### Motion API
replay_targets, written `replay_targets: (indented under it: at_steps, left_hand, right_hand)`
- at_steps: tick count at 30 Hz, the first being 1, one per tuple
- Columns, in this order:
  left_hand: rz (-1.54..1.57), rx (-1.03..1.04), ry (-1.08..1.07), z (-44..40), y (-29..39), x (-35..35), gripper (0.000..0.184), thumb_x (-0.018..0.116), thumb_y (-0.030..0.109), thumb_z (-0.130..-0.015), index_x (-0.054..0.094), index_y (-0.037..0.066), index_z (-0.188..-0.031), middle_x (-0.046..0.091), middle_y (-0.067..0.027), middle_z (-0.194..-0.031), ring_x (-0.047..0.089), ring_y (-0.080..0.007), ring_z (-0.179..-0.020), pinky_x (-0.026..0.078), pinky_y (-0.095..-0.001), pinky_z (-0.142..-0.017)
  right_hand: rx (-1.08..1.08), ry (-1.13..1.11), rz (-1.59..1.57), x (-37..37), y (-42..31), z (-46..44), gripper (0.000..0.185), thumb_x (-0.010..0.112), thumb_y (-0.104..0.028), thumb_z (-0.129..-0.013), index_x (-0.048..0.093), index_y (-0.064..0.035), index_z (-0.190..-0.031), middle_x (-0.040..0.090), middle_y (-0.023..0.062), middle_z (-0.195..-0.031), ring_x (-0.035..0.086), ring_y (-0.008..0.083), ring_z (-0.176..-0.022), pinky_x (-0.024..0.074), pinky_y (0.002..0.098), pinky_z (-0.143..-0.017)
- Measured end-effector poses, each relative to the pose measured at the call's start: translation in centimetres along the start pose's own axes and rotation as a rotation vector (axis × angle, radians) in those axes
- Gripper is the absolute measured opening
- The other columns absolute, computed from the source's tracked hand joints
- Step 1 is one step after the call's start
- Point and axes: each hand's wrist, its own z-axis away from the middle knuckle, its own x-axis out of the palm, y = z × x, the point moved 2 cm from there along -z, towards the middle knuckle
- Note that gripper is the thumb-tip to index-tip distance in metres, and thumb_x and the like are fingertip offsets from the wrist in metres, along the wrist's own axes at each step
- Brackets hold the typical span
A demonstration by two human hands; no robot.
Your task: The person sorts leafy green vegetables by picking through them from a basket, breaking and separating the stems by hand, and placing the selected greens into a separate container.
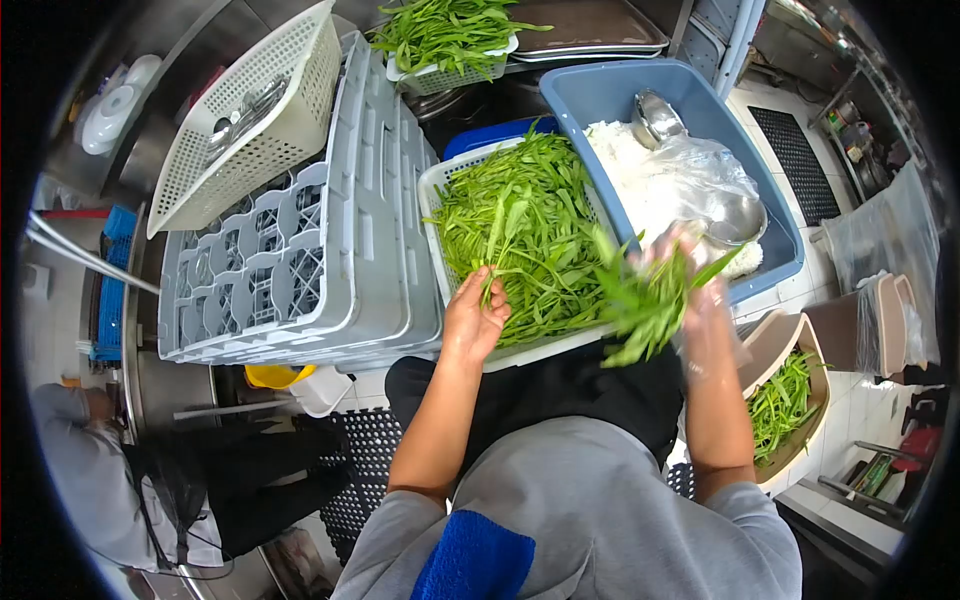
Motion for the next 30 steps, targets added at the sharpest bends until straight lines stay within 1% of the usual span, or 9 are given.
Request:
replay_targets:
  at_steps: [2,6,8,9,11,12,19,27,30]
  left_hand:
    - [0.052,-0.032,-0.052,-0.3,-0.1,0.2,0.011,0.054,0.02,-0.093,0.055,0.011,-0.099,0.049,-0.0019,-0.075,0.04,-0.0089,-0.058,0.032,-0.02,-0.048]
    - [0.028,-0.071,-0.119,-0.3,-0.4,1.2,0.012,0.053,0.024,-0.094,0.053,0.012,-0.096,0.049,-0.0024,-0.074,0.037,-0.0068,-0.053,0.027,-0.0178,-0.042]
    - [-0.066,-0.057,-0.063,0.1,-0.6,2.2,0.014,0.053,0.025,-0.094,0.053,0.012,-0.094,0.049,-0.0024,-0.072,0.036,-0.0061,-0.051,0.025,-0.0174,-0.041]
    - [-0.154,-0.036,-0.01,0.3,-0.6,2.6,0.015,0.053,0.027,-0.094,0.052,0.012,-0.093,0.049,-0.0024,-0.07,0.034,-0.0055,-0.048,0.023,-0.0169,-0.039]
    - [-0.224,-0.046,-0.013,0.7,-0.6,3.5,0.016,0.054,0.027,-0.094,0.052,0.011,-0.093,0.049,-0.0025,-0.069,0.034,-0.0053,-0.047,0.023,-0.017,-0.039]
    - [-0.289,-0.052,-0.01,0.9,-0.8,3.6,0.017,0.054,0.028,-0.093,0.051,0.011,-0.092,0.049,-0.0025,-0.067,0.033,-0.0051,-0.046,0.023,-0.0171,-0.038]
    - [-0.302,-0.037,-0.063,1.2,-1.3,3.8,0.016,0.054,0.026,-0.094,0.051,0.01,-0.091,0.052,-0.0027,-0.069,0.032,-0.0043,-0.044,0.022,-0.0169,-0.038]
    - [-0.386,0.017,-0.076,0.8,-1.4,3.1,0.011,0.057,0.017,-0.091,0.051,0.009,-0.087,0.054,-0.0025,-0.072,0.033,-0.004,-0.046,0.025,-0.018,-0.04]
    - [-0.379,0.005,-0.071,0.6,-1.8,2.9,0.011,0.057,0.017,-0.091,0.051,0.009,-0.086,0.053,-0.0024,-0.071,0.034,-0.0042,-0.046,0.026,-0.0186,-0.041]
  right_hand:
    - [0.223,0.244,0.177,0.8,2.6,2.1,0.031,0.067,-0.032,-0.08,0.055,-0.0056,-0.093,0.054,0.003,-0.069,0.054,0.0178,-0.059,0.0491,0.0372,-0.066]
    - [0.105,-0.155,0.387,2.4,4.9,2.6,0.035,0.067,-0.034,-0.08,0.059,-0.0047,-0.099,0.056,0.0025,-0.07,0.055,0.0159,-0.061,0.0479,0.0351,-0.063]
    - [0.049,0.103,1.188,4.9,3.6,2.4,0.032,0.066,-0.034,-0.081,0.063,-0.0067,-0.098,0.062,0.004,-0.076,0.059,0.0183,-0.065,0.048,0.0341,-0.064]
    - [0.046,0.11,1.185,5.0,3.9,1.7,0.032,0.066,-0.034,-0.081,0.063,-0.0067,-0.098,0.062,0.004,-0.076,0.059,0.0183,-0.065,0.048,0.0341,-0.064]
    - [-0.662,-0.24,1.518,6.0,4.0,0.3,0.025,0.063,-0.03,-0.082,0.065,-0.0084,-0.095,0.066,0.0063,-0.083,0.063,0.0214,-0.072,0.0491,0.034,-0.066]
    - [-0.729,-0.329,1.566,6.4,4.1,-0.1,0.018,0.061,-0.024,-0.082,0.065,-0.0101,-0.093,0.065,0.0083,-0.083,0.063,0.0236,-0.076,0.0499,0.0344,-0.066]
    - [-0.581,-0.575,2.261,6.6,5.0,-2.8,0.016,0.06,-0.023,-0.078,0.065,-0.0127,-0.089,0.064,0.0078,-0.078,0.063,0.0254,-0.072,0.0497,0.0385,-0.063]
    - [-0.769,-0.584,2.132,5.2,5.7,-2.6,0.012,0.056,-0.021,-0.077,0.06,-0.0105,-0.076,0.061,0.0098,-0.066,0.061,0.0285,-0.06,0.0479,0.0407,-0.055]
    - [-0.61,-0.602,2.152,5.8,6.4,-2.0,0.011,0.057,-0.021,-0.076,0.06,-0.01,-0.076,0.061,0.0094,-0.067,0.062,0.0278,-0.062,0.0486,0.0398,-0.057]
